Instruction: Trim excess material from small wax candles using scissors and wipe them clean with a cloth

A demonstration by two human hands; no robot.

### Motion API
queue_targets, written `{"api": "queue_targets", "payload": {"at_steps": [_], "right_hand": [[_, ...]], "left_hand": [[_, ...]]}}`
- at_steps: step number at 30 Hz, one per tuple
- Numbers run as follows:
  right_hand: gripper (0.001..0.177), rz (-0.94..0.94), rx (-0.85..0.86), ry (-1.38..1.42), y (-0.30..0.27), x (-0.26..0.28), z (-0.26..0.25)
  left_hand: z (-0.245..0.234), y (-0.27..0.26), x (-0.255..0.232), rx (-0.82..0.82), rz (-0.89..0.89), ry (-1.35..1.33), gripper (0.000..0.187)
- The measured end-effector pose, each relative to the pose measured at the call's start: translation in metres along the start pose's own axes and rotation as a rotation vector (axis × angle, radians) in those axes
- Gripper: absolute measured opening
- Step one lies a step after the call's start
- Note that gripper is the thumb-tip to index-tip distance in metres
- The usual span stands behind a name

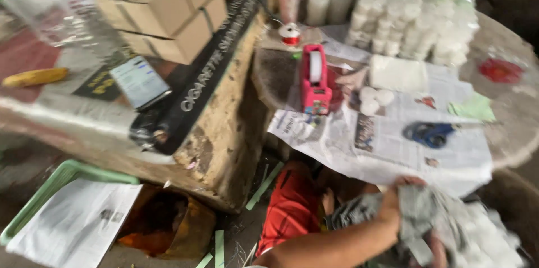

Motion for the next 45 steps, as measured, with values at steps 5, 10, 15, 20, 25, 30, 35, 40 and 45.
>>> {"api": "queue_targets", "payload": {"at_steps": [5, 10, 15, 20, 25, 30, 35, 40, 45], "right_hand": [[0.045, 0.198, -0.156, -0.422, 0.030, 0.243, 0.071], [0.040, 0.409, -0.193, 0.584, 0.053, 0.255, 0.055], [0.052, 0.421, -0.151, 0.749, 0.073, 0.268, 0.034], [0.056, 0.391, -0.113, 0.377, 0.062, 0.257, 0.028], [0.042, 0.331, 0.021, 0.057, 0.046, 0.260, 0.015], [0.042, 0.210, -0.074, 0.218, 0.078, 0.291, 0.018], [0.039, 0.049, 0.176, -0.289, 0.162, 0.281, 0.078], [0.032, -0.484, 0.196, -0.788, 0.253, 0.224, 0.143], [0.033, -0.589, 0.303, -0.957, 0.289, 0.176, 0.178]], "left_hand": [[0.008, -0.027, -0.023, 0.015, 0.180, 0.461, 0.010], [-0.037, -0.004, -0.024, 0.013, 0.197, 0.420, 0.036], [0.024, -0.043, -0.078, 0.005, 0.212, 0.616, 0.018], [0.073, -0.095, -0.105, 0.350, 0.349, 1.026, 0.041], [0.059, -0.092, -0.094, 0.507, 0.466, 1.470, 0.032], [0.014, -0.084, -0.097, 0.637, -0.152, 1.768, 0.027], [-0.021, -0.101, -0.080, 0.919, 0.013, 1.933, 0.024], [-0.014, -0.102, -0.095, 0.829, 0.138, 1.748, 0.037], [-0.033, -0.099, -0.094, 0.842, 0.198, 1.697, 0.033]]}}
Point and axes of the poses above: each hand's wrist, its own y-axis towards the middle knuckle, its own z-axis out of the palm, x = y × z, the point moved 1 cm from there along y, towards the middle knuckle, and after that the axes turned 11 degrees about y, right-handed, at the moved point
